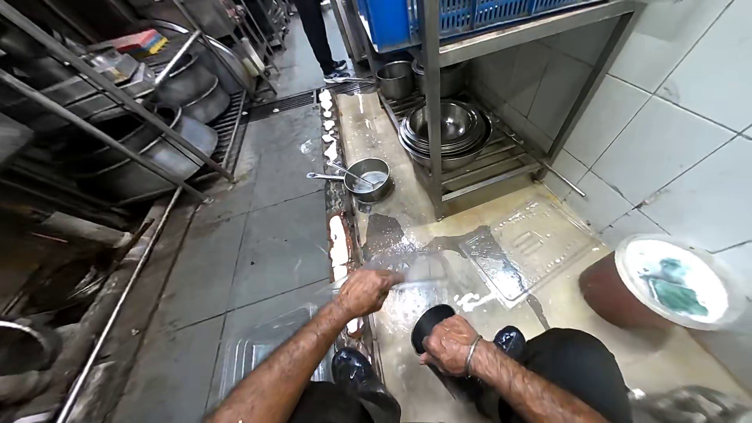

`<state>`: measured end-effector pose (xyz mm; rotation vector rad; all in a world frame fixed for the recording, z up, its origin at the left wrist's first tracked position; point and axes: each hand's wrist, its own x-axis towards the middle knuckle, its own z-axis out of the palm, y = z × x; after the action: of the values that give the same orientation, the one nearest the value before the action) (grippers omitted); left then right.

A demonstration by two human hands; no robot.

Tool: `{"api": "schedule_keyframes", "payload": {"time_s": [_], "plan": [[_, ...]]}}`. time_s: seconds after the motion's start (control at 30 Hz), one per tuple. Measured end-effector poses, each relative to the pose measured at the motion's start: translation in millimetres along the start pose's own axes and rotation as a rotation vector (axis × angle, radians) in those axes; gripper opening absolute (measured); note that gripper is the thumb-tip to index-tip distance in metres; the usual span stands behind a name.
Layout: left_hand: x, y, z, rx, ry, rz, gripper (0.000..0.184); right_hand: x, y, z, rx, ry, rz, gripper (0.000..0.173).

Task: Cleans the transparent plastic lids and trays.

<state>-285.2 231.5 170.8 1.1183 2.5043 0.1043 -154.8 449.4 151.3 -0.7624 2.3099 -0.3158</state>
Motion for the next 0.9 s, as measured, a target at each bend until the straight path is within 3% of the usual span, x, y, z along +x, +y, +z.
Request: {"api": "schedule_keyframes", "payload": {"time_s": [0.17,0.4,0.53,0.67,0.8,0.9], "plan": [[-2,22,6,0.020,-0.195,-0.051,0.053,-1,-5,6,-0.006,-0.051,-0.026,0.053],[-8,2,-20,0.045,0.021,-0.355,0.040,3,-7,12,-0.020,-0.089,-0.058,0.053],[-37,-30,-44,-0.109,0.334,-0.517,0.029,2,-5,12,-0.034,-0.101,-0.031,0.054],[-101,-71,-52,-0.382,0.733,-0.624,0.021,2,-1,9,-0.076,-0.105,0.008,0.058],[-184,-68,-32,-0.708,1.112,-0.773,0.017,6,0,11,-0.131,-0.132,0.023,0.059],[-248,-54,-2,-0.952,1.378,-0.990,0.021,9,-3,13,-0.150,-0.170,0.040,0.059]]}}
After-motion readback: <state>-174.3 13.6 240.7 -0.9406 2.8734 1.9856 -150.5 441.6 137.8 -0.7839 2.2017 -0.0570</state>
